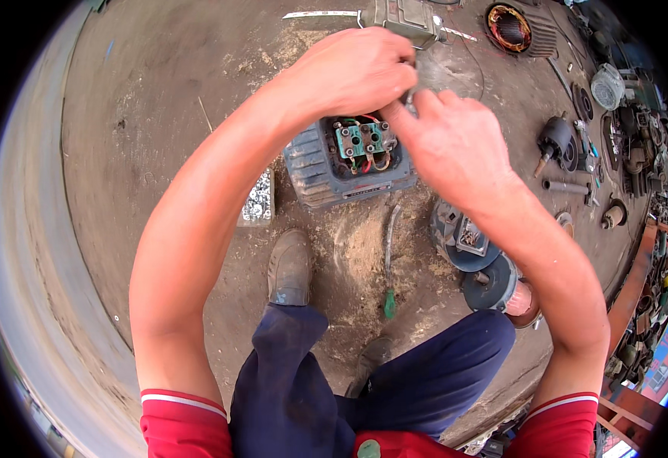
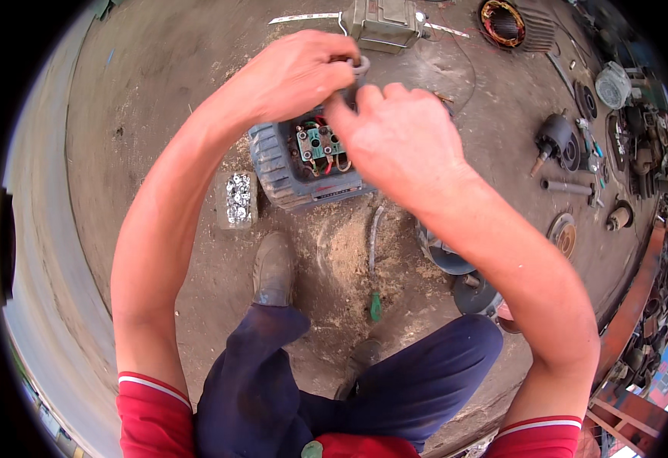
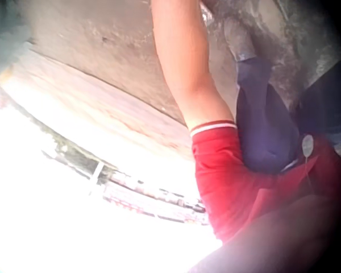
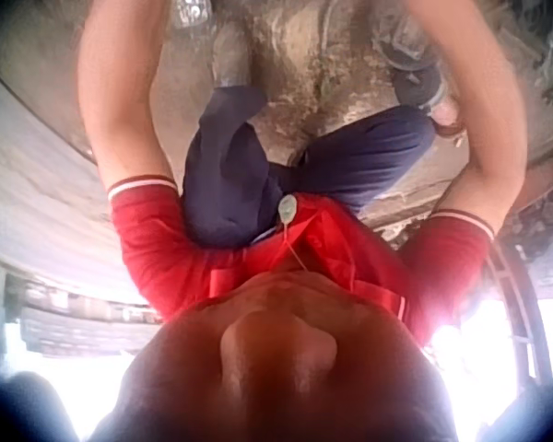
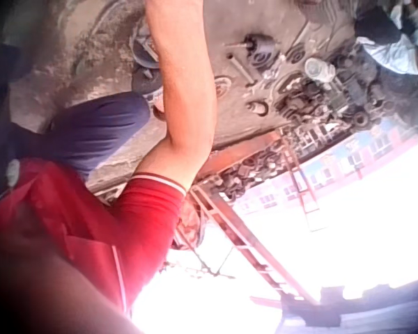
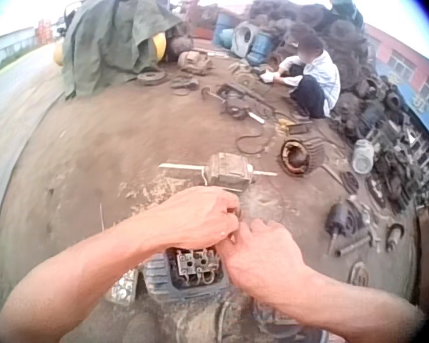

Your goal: The person sits on the ground and uses a wrench to tighten screws on the terminal block of a small electric motor. They handle nuts and bolts, picking them up and placing them into the motor housing while another person works nearby.

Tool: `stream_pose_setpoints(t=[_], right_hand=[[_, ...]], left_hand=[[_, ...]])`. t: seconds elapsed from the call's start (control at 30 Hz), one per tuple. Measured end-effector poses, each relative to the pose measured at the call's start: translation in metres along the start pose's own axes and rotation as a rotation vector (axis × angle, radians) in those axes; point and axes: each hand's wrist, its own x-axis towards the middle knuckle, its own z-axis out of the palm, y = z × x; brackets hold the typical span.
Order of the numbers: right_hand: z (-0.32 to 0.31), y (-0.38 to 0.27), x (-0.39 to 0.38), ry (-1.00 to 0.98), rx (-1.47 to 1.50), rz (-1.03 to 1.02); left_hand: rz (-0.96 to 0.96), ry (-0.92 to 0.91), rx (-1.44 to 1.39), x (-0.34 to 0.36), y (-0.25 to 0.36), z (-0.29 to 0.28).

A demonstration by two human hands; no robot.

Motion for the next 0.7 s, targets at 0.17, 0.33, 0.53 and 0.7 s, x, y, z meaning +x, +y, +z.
stream_pose_setpoints(t=[0.17,0.33,0.53,0.7], right_hand=[[0.002,0.019,-0.008,-0.252,-0.182,0.035],[-0.004,-0.001,-0.036,-0.741,0.330,0.387],[0.029,-0.065,-0.046,-0.622,1.761,1.092],[0.029,-0.093,-0.030,-0.409,2.260,1.259]], left_hand=[[0.197,0.021,0.047,0.029,0.006,0.025],[-0.135,0.254,-0.095,-0.067,0.030,0.043],[-0.593,0.027,-0.597,-0.173,0.060,0.099],[-0.544,0.407,-0.844,-0.180,0.051,0.111]])
